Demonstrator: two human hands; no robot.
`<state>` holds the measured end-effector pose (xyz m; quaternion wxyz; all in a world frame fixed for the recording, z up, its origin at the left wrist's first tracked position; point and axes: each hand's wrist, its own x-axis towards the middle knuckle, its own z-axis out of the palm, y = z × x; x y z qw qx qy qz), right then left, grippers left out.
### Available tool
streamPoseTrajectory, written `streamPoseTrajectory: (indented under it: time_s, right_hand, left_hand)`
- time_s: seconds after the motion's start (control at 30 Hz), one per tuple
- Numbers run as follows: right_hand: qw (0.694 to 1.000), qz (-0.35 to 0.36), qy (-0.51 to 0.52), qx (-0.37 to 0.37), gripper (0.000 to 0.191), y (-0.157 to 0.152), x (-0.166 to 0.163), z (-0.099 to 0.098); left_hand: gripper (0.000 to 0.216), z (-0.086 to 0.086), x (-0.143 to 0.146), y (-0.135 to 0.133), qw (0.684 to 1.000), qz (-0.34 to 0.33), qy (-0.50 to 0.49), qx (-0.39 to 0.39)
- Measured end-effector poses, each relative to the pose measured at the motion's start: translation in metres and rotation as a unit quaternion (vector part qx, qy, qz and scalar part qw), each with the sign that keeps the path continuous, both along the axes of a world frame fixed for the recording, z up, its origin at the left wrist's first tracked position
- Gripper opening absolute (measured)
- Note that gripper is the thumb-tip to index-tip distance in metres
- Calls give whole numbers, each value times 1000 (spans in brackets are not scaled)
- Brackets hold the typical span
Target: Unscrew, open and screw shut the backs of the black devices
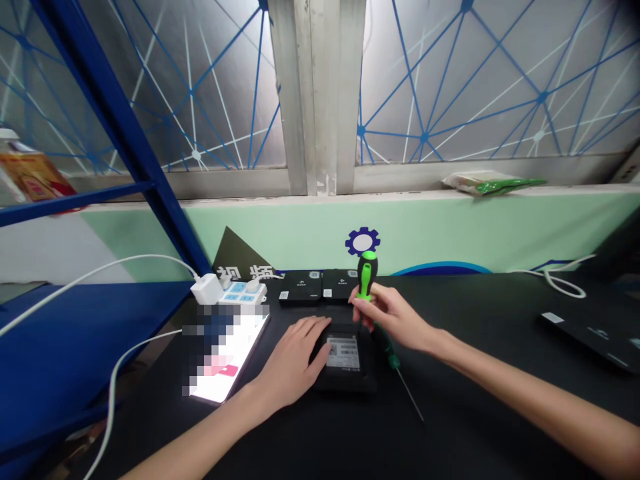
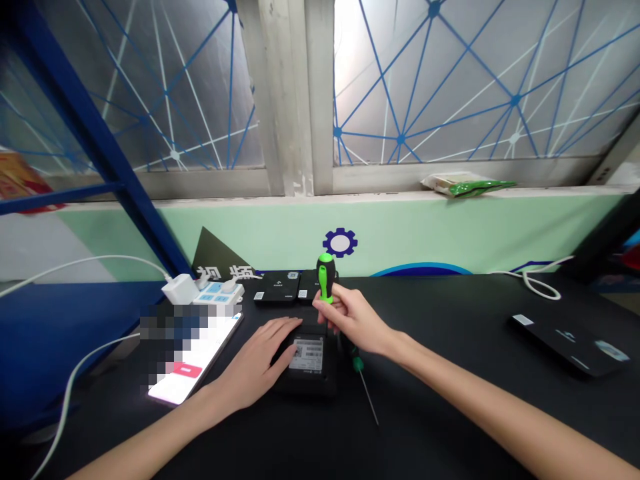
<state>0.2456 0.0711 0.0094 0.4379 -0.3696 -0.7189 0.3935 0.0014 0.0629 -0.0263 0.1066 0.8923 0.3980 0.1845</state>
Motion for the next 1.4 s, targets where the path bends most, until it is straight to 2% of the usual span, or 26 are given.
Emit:
streamPoseTrajectory:
  time_s: [0.13, 0.27, 0.33, 0.63, 0.83, 1.07, 1.17, 1.4]
  right_hand:
    - [997, -41, -8, 58, 21, -7, -3, -24]
    - [986, -49, -38, 155, 17, -11, -2, -36]
    - [981, -55, -42, 180, 16, -11, -2, -40]
    - [980, -89, -29, 174, 9, -7, -2, -50]
    - [982, -104, -10, 160, 14, -5, 0, -51]
    - [984, -42, -21, 171, 15, -10, 5, -49]
    - [980, -51, -13, 190, 11, -10, 4, -50]
    - [980, -90, 2, 176, 6, -7, 0, -52]
  left_hand:
    - [41, -1, -1, -1, 1000, -2, -3, 2]
    - [41, -1, -2, 0, 1000, 0, -5, 7]
    - [40, 0, -2, 0, 1000, 1, -2, 5]
    - [40, 2, 0, 2, 1000, 3, 18, -1]
    - [40, 2, 0, 3, 1000, 0, 24, 3]
    - [42, 4, 1, 3, 999, 5, 37, -9]
    - [42, 5, 2, 3, 999, 7, 38, -10]
    - [40, 4, 1, 3, 999, 5, 35, -5]
